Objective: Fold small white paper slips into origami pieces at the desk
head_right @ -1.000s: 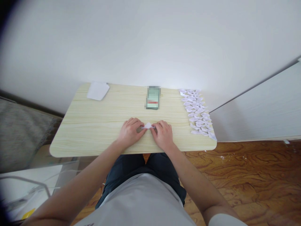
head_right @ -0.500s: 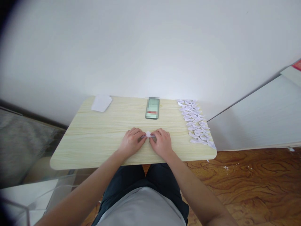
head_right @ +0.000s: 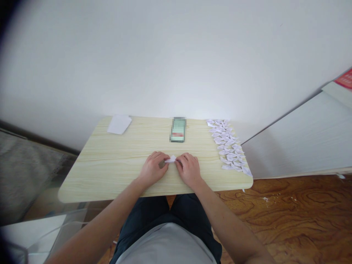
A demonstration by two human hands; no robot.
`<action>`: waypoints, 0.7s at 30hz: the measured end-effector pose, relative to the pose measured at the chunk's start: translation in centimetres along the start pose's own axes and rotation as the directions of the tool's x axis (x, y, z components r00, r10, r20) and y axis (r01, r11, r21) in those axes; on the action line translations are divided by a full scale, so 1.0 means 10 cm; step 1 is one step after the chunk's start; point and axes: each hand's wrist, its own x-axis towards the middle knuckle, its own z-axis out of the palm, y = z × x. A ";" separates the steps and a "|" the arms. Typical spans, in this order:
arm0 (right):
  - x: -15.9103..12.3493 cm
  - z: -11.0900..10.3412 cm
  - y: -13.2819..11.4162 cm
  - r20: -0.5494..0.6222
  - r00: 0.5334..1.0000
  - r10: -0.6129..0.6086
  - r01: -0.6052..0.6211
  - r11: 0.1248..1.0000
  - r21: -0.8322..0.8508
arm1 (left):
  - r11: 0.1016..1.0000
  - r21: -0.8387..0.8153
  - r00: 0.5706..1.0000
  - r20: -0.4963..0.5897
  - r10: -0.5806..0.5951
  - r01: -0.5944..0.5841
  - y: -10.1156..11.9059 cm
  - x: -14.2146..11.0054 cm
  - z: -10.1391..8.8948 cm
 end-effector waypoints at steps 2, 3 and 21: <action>0.01 0.00 0.00 -0.004 1.000 0.000 0.000 1.000 0.010 | 1.000 -0.020 1.000 -0.009 0.008 -0.008 0.00 0.00 0.00; 0.01 0.00 0.00 -0.007 1.000 0.000 0.000 1.000 0.016 | 0.999 -0.030 1.000 -0.014 0.013 -0.014 -0.01 0.00 0.00; -0.01 -0.15 -0.13 -0.046 0.995 0.093 -0.070 0.928 0.365 | 0.949 -0.315 1.000 0.017 -0.025 0.029 0.19 0.06 -0.20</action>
